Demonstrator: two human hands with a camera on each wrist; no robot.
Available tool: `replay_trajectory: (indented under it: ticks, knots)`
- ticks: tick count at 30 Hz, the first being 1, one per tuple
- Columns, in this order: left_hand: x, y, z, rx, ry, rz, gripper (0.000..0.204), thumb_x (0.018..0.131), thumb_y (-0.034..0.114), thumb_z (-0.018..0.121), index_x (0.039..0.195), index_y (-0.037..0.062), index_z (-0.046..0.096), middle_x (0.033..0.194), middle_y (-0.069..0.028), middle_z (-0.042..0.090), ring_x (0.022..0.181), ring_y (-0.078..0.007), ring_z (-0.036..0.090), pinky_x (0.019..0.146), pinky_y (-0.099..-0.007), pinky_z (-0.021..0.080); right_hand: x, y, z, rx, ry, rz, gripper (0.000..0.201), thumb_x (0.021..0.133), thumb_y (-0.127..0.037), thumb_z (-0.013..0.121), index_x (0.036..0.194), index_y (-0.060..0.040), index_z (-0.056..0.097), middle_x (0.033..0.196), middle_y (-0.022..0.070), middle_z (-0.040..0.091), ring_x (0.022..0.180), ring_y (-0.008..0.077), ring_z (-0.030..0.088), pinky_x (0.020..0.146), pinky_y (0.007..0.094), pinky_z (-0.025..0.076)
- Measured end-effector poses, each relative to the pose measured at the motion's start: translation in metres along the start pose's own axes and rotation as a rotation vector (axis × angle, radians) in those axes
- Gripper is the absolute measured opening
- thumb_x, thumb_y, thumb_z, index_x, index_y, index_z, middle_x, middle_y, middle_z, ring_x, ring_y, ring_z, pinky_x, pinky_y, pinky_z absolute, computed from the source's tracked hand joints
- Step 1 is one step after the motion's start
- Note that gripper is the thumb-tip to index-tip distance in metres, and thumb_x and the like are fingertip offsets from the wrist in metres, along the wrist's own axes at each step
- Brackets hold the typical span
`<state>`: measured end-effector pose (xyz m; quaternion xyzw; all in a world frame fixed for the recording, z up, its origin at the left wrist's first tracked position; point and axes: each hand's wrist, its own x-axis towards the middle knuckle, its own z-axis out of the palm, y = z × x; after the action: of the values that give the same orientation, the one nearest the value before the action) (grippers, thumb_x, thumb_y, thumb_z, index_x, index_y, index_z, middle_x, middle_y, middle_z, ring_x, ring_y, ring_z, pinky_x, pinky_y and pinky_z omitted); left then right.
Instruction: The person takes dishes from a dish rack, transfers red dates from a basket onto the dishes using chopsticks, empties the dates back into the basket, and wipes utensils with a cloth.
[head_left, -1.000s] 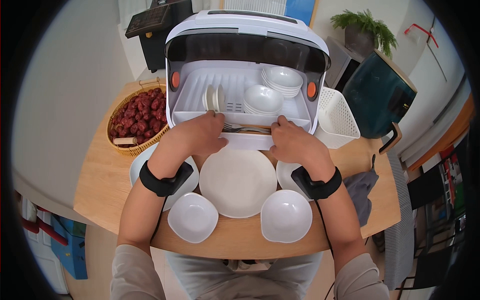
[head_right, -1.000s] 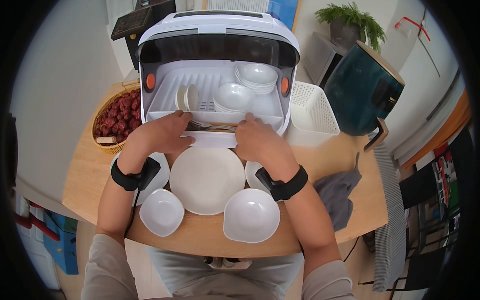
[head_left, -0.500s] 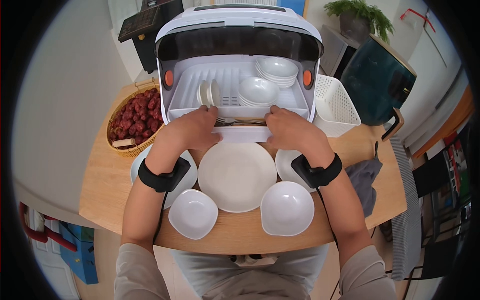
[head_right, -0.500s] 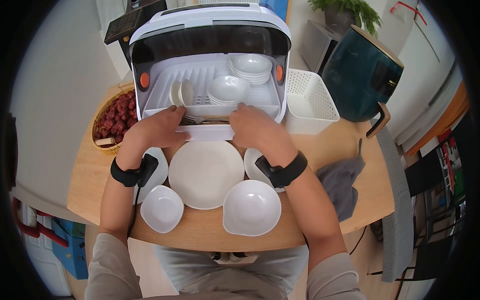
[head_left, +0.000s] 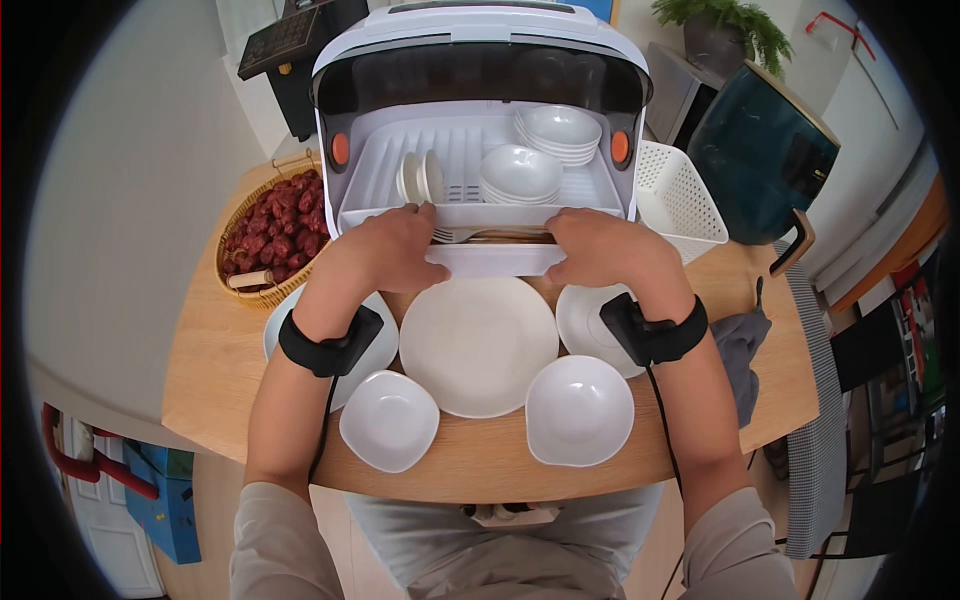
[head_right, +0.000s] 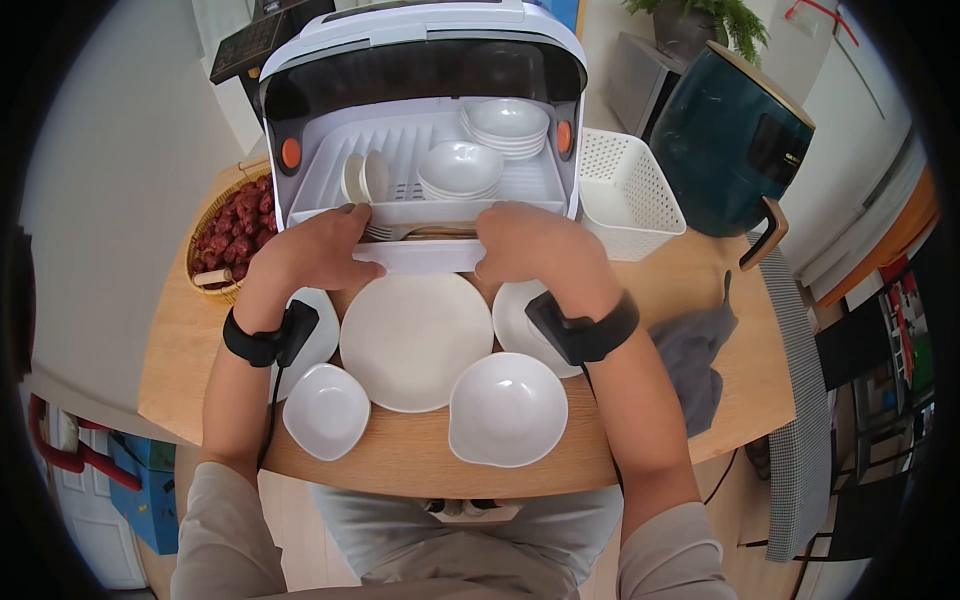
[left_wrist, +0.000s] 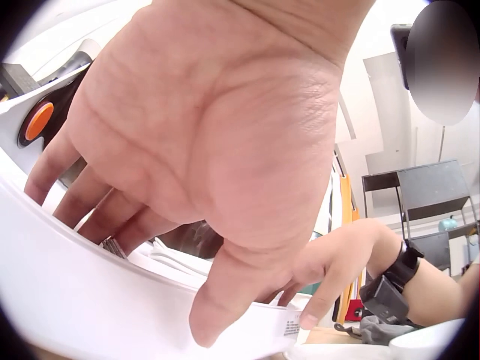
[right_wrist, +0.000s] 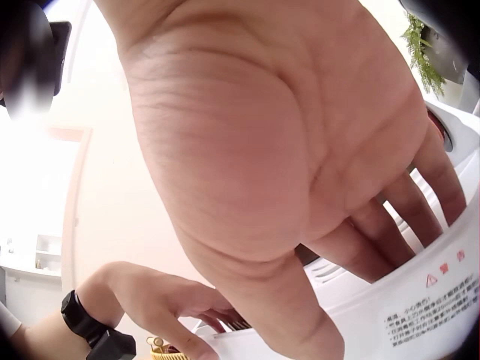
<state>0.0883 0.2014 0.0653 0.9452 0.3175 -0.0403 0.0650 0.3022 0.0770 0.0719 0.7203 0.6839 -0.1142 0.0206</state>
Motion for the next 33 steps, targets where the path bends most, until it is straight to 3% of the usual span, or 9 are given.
replay_trajectory:
  ticks: [5, 7, 10, 17, 18, 19, 23, 32, 33]
  knots:
    - [0.001, 0.001, 0.001, 0.000, -0.019, -0.015, 0.073, 0.080, 0.038, 0.068, 0.126, -0.0133, 0.044, 0.121, -0.0294, 0.057, 0.108, -0.0377, 0.061, 0.092, -0.0407, 0.049, -0.012, 0.003, -0.009, 0.012, 0.066, 0.150, 0.028, 0.072, -0.018, 0.062, 0.089, 0.0029, 0.069, 0.095, 0.0221, 0.067, 0.091, 0.0356, 0.066, 0.080, 0.0398, 0.052]
    - [0.002, 0.002, -0.003, -0.022, -0.048, -0.045, 0.075, 0.080, 0.039, 0.068, 0.127, -0.0132, 0.044, 0.124, -0.0293, 0.055, 0.110, -0.0377, 0.061, 0.093, -0.0406, 0.049, -0.010, 0.005, -0.009, 0.002, 0.013, 0.178, 0.043, 0.078, -0.032, 0.070, 0.099, 0.0049, 0.066, 0.099, 0.0211, 0.066, 0.095, 0.0354, 0.064, 0.082, 0.0405, 0.050]
    - [0.000, -0.001, 0.000, -0.024, -0.075, -0.073, 0.076, 0.080, 0.041, 0.068, 0.129, -0.0126, 0.043, 0.127, -0.0285, 0.054, 0.112, -0.0376, 0.059, 0.095, -0.0406, 0.048, -0.003, 0.008, 0.002, -0.032, 0.033, 0.119, 0.028, 0.072, -0.018, 0.062, 0.091, 0.0014, 0.070, 0.094, 0.0215, 0.068, 0.091, 0.0348, 0.066, 0.081, 0.0401, 0.052]
    - [0.001, 0.000, -0.005, 0.001, -0.116, -0.068, 0.073, 0.082, 0.044, 0.066, 0.128, -0.0096, 0.048, 0.130, -0.0252, 0.052, 0.114, -0.0366, 0.058, 0.097, -0.0395, 0.046, 0.007, 0.011, 0.017, -0.079, 0.148, 0.064, 0.022, 0.069, -0.009, 0.065, 0.088, 0.0020, 0.070, 0.098, 0.0202, 0.067, 0.096, 0.0344, 0.065, 0.082, 0.0396, 0.053]
    - [0.002, -0.001, -0.005, 0.003, -0.117, -0.066, 0.073, 0.082, 0.044, 0.066, 0.128, -0.0096, 0.048, 0.130, -0.0252, 0.052, 0.114, -0.0366, 0.058, 0.097, -0.0395, 0.046, 0.009, 0.012, 0.017, -0.108, 0.099, 0.067, 0.029, 0.071, -0.013, 0.068, 0.093, 0.0043, 0.066, 0.102, 0.0197, 0.065, 0.100, 0.0337, 0.063, 0.085, 0.0390, 0.052]
    - [0.003, -0.001, -0.004, -0.010, -0.092, -0.083, 0.069, 0.081, 0.044, 0.066, 0.124, -0.0089, 0.053, 0.129, -0.0250, 0.053, 0.117, -0.0372, 0.056, 0.098, -0.0414, 0.046, 0.011, 0.013, 0.018, -0.137, 0.050, 0.071, 0.039, 0.072, -0.018, 0.072, 0.099, 0.0067, 0.061, 0.105, 0.0193, 0.062, 0.103, 0.0331, 0.061, 0.088, 0.0384, 0.051]
    - [0.005, 0.002, 0.007, 0.072, -0.055, -0.121, 0.064, 0.081, 0.044, 0.066, 0.119, -0.0064, 0.059, 0.130, -0.0230, 0.052, 0.121, -0.0390, 0.052, 0.098, -0.0493, 0.043, 0.014, 0.017, 0.028, -0.145, 0.130, 0.093, 0.036, 0.070, -0.016, 0.072, 0.097, 0.0058, 0.062, 0.105, 0.0192, 0.062, 0.103, 0.0333, 0.061, 0.089, 0.0387, 0.051]
    - [0.003, 0.008, 0.012, 0.154, -0.013, -0.153, 0.066, 0.080, 0.044, 0.067, 0.124, -0.0042, 0.057, 0.134, -0.0231, 0.048, 0.128, -0.0403, 0.044, 0.102, -0.0563, 0.038, 0.013, 0.011, 0.040, -0.179, 0.214, 0.116, 0.030, 0.070, -0.014, 0.073, 0.095, 0.0005, 0.064, 0.100, 0.0177, 0.062, 0.100, 0.0325, 0.061, 0.086, 0.0384, 0.051]
    - [0.003, 0.008, 0.013, 0.158, -0.006, -0.152, 0.066, 0.080, 0.044, 0.067, 0.124, -0.0042, 0.057, 0.134, -0.0231, 0.048, 0.128, -0.0403, 0.044, 0.102, -0.0563, 0.038, 0.010, 0.011, 0.042, -0.194, 0.295, 0.062, 0.020, 0.071, -0.008, 0.068, 0.090, -0.0012, 0.067, 0.094, 0.0174, 0.065, 0.095, 0.0323, 0.063, 0.080, 0.0395, 0.053]
